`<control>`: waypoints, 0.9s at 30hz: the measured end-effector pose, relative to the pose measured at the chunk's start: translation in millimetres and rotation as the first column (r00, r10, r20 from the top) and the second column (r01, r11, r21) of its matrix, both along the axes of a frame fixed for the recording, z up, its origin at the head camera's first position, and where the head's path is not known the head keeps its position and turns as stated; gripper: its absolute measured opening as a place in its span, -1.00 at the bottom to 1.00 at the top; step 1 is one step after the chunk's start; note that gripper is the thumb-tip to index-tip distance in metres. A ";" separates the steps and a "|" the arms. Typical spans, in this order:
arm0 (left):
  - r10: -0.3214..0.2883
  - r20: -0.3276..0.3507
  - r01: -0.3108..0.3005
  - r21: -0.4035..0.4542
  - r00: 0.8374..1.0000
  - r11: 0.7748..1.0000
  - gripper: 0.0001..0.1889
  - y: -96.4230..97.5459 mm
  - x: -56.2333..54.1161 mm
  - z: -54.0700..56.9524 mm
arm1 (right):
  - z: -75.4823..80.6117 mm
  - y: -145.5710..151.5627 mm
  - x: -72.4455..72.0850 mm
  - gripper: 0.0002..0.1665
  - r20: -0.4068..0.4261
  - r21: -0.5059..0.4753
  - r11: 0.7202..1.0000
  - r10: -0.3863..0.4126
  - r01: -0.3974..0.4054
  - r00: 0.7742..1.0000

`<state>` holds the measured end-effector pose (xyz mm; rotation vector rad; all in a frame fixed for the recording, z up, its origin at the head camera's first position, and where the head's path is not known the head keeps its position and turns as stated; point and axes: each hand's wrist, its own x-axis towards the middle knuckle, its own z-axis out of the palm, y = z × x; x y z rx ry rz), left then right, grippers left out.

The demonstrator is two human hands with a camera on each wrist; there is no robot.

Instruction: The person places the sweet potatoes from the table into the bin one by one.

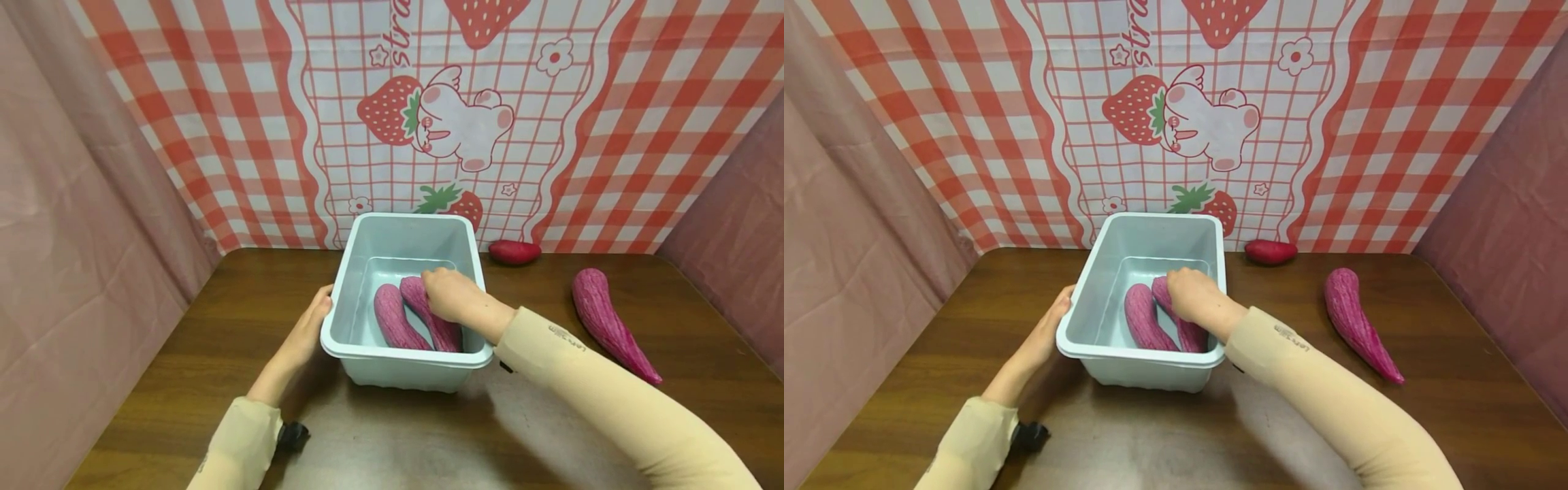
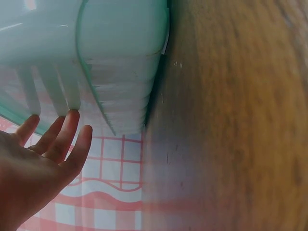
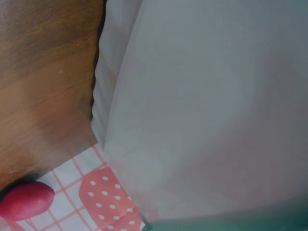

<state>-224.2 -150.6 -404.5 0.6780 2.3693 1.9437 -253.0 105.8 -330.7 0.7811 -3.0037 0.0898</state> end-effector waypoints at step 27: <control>-0.003 -0.004 0.003 0.000 1.000 1.000 -0.51 -0.3 0.7 -0.1 | 4.0 -3.9 -0.1 -0.82 -0.291 -0.261 0.964 -0.027 -0.052 0.956</control>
